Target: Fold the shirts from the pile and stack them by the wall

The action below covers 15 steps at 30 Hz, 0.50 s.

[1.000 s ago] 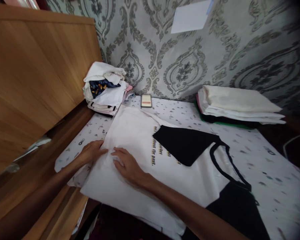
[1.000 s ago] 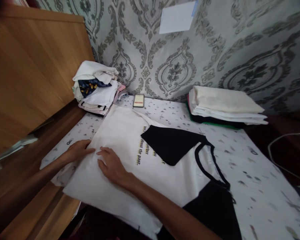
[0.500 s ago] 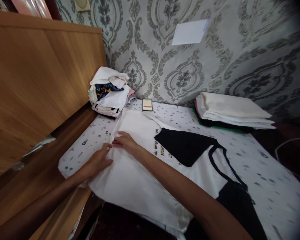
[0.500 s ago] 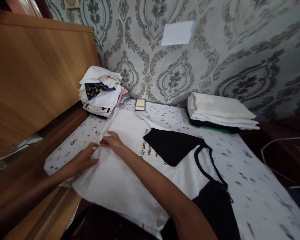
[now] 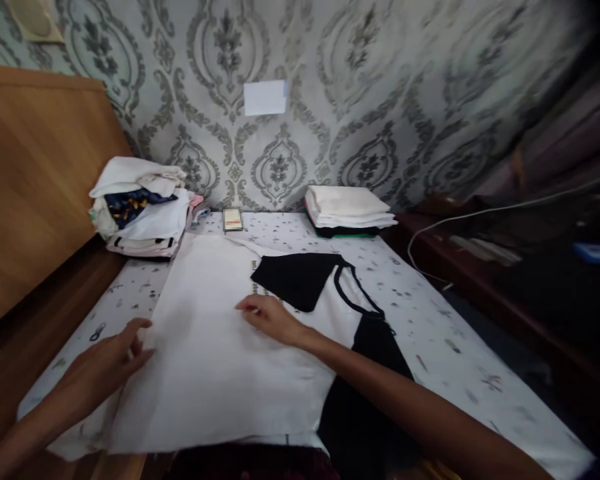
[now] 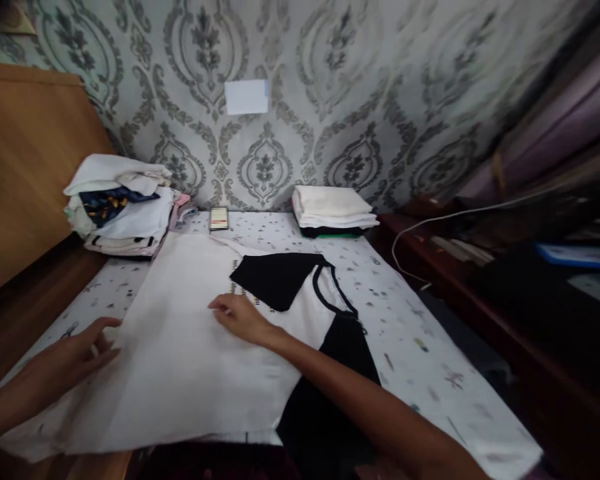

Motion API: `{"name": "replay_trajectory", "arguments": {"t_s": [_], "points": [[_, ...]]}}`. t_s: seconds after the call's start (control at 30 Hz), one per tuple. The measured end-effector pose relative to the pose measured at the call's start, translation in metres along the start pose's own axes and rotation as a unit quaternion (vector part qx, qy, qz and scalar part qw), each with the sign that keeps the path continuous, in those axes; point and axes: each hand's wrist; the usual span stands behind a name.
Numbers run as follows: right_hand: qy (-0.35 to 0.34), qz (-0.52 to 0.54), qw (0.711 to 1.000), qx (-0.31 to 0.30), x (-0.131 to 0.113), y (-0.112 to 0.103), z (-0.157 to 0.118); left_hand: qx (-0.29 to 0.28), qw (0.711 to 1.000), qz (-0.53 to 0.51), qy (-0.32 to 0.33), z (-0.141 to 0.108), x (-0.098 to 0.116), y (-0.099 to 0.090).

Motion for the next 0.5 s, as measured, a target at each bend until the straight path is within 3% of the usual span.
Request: {"name": "replay_trajectory", "arguments": {"t_s": [0.13, 0.2, 0.27, 0.37, 0.5], "points": [[0.103, -0.156, 0.979, 0.087, 0.012, -0.072, -0.056, -0.061, 0.985, -0.02, 0.158, 0.047, 0.098, 0.004], [0.182, -0.229, 0.946, 0.138, 0.018, -0.093, -0.076, -0.085, 0.969, 0.015, 0.229, 0.071, 0.151, 0.017], [0.249, -0.261, 0.915, 0.18, 0.024, -0.106, -0.087, -0.064, 0.955, 0.105, 0.271, 0.096, 0.195, 0.034], [0.306, -0.261, 0.897, 0.184, 0.03, -0.118, -0.086, -0.013, 0.932, 0.229, 0.28, 0.131, 0.235, 0.054], [0.296, -0.287, 0.901, 0.136, 0.037, -0.133, -0.065, -0.026, 0.923, 0.272, 0.272, 0.167, 0.254, 0.056]]}}
Point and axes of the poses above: each hand's wrist, its own z-axis towards the middle knuckle, its own y-axis out of the palm, x = y × z, and after that the axes turned 1 degree about y, right-handed
